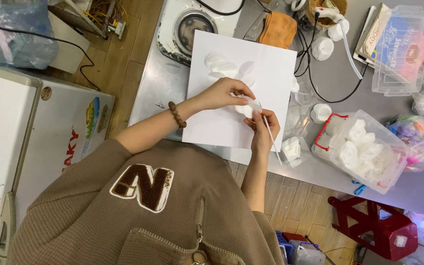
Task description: Assembling pre-cut white petals onto a wire stem using a small brush and adhesive to create a flower.
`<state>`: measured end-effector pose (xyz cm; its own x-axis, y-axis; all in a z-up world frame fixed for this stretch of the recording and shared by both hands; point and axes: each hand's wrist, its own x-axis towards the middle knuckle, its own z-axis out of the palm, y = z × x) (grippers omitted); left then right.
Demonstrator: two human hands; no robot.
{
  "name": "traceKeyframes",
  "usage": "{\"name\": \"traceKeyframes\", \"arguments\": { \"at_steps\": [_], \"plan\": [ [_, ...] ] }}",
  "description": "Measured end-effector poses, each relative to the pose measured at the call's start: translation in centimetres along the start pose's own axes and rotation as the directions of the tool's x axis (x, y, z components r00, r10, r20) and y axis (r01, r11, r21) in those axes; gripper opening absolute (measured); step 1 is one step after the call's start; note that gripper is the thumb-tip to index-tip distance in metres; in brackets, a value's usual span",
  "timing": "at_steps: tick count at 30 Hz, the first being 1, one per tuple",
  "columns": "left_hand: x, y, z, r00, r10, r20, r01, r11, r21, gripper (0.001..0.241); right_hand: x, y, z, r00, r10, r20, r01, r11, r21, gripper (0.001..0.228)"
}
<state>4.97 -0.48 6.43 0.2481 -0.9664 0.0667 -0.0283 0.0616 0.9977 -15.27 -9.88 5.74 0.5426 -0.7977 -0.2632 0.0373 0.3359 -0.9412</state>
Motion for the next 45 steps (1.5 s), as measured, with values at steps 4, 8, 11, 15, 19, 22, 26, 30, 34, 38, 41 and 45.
{"name": "traceKeyframes", "arguments": {
  "at_steps": [4, 8, 11, 15, 19, 22, 26, 30, 34, 38, 41, 45],
  "plan": [
    [1.2, 1.2, -0.4, 0.998, -0.016, -0.060, 0.022, 0.994, 0.105, 0.022, 0.2, 0.5, -1.4, 0.999, -0.019, -0.038, 0.021, 0.999, 0.050, 0.010],
    [2.8, -1.2, 0.1, 0.992, 0.094, -0.082, -0.051, 0.907, 0.418, 0.023, -0.1, 0.8, -3.2, 0.997, -0.034, -0.064, 0.044, 0.986, 0.163, 0.008],
    [3.2, -1.8, 1.0, 0.951, 0.301, -0.077, -0.192, 0.765, 0.615, 0.026, -0.7, 0.6, -4.4, 0.996, -0.062, -0.069, 0.075, 0.973, 0.219, 0.007],
    [1.5, 3.3, 2.4, 0.900, 0.414, -0.140, -0.237, 0.731, 0.640, 0.026, -1.3, 0.0, -5.3, 0.990, -0.115, -0.086, 0.132, 0.967, 0.218, 0.009],
    [0.0, 8.0, 4.3, 0.992, 0.005, -0.125, 0.025, 0.971, 0.237, 0.023, -1.5, -1.5, -5.3, 0.991, -0.124, -0.053, 0.131, 0.979, 0.156, 0.013],
    [-0.4, 7.2, 5.4, 0.984, -0.146, -0.106, 0.152, 0.987, 0.056, 0.024, -1.4, -2.8, -5.1, 0.992, -0.127, 0.010, 0.125, 0.983, 0.137, 0.016],
    [-0.6, 7.0, 6.0, 0.980, -0.186, -0.072, 0.171, 0.968, -0.183, 0.024, -1.0, -4.1, -5.6, 0.986, -0.132, 0.103, 0.116, 0.982, 0.148, 0.015],
    [-0.9, 8.1, 7.1, 0.979, -0.204, 0.003, 0.196, 0.932, -0.305, 0.027, -1.1, -5.2, -6.8, 0.965, -0.161, 0.205, 0.142, 0.984, 0.103, 0.009],
    [-0.8, 8.3, 8.9, 0.974, -0.221, -0.055, 0.203, 0.951, -0.234, 0.027, -0.4, -5.6, -8.3, 0.955, -0.151, 0.256, 0.151, 0.988, 0.019, 0.010],
    [-1.5, 7.6, 10.6, 0.960, -0.229, -0.160, 0.185, 0.950, -0.252, 0.025, -0.3, -5.3, -9.8, 0.944, -0.114, 0.310, 0.093, 0.992, 0.083, 0.008],
    [-1.2, 7.9, 11.3, 0.963, -0.220, -0.153, 0.162, 0.934, -0.318, 0.026, 0.4, -5.2, -11.8, 0.927, -0.115, 0.356, 0.049, 0.981, 0.188, 0.011],
    [-2.1, 9.0, 12.2, 0.966, -0.259, -0.024, 0.223, 0.870, -0.440, 0.029, 0.0, -4.4, -14.0, 0.900, -0.100, 0.425, -0.001, 0.973, 0.230, 0.010]
  ]
}}
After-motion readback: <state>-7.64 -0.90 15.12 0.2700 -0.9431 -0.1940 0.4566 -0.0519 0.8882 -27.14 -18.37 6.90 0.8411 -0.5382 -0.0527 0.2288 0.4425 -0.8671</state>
